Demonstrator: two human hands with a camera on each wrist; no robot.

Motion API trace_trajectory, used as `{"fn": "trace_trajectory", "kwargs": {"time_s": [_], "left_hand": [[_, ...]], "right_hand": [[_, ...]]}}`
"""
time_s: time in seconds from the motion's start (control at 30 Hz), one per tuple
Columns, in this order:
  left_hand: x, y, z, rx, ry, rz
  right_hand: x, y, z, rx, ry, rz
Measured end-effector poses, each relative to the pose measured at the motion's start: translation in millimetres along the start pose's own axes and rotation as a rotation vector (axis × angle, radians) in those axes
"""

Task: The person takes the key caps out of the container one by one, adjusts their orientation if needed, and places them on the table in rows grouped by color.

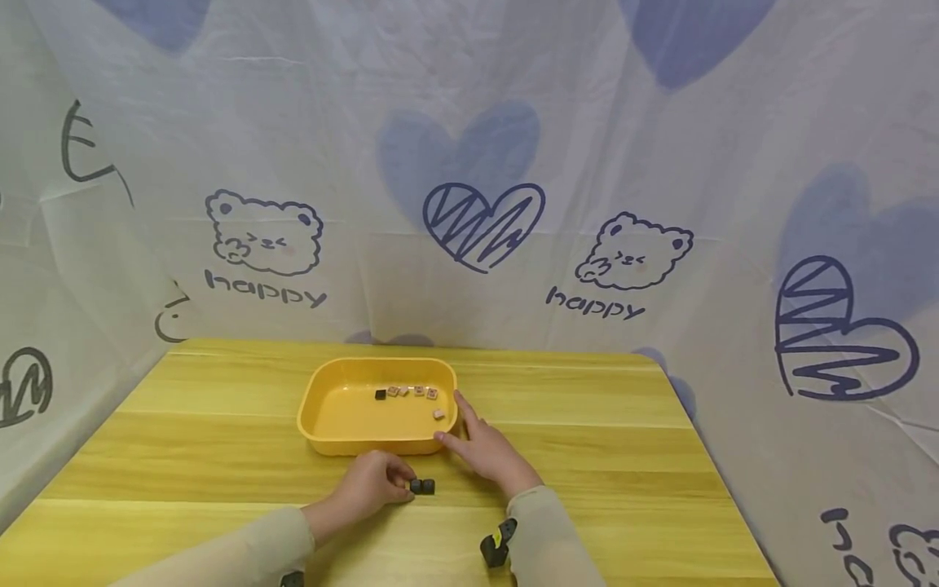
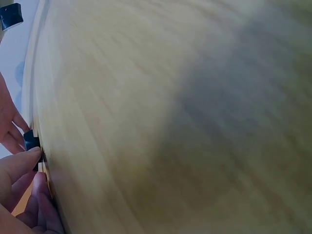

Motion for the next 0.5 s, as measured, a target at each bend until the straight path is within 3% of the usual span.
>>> {"fn": "trace_trajectory", "kwargs": {"time_s": [0.5], "left_hand": [[1.3,0.5,0.5,0.002,0.023,0.009]], "right_hand": [[0.4,-0.5,-1.4,0.005,-0.003,0.000]]}}
Point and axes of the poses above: each hand's wrist, its own y-axis away from the middle knuckle, its own x-axis out of the palm, z = x × y, the point moved 3 cm from there along -y, towards the middle knuckle, and after that the axes turned 14 degrees about -x, right-handed, at the moved point
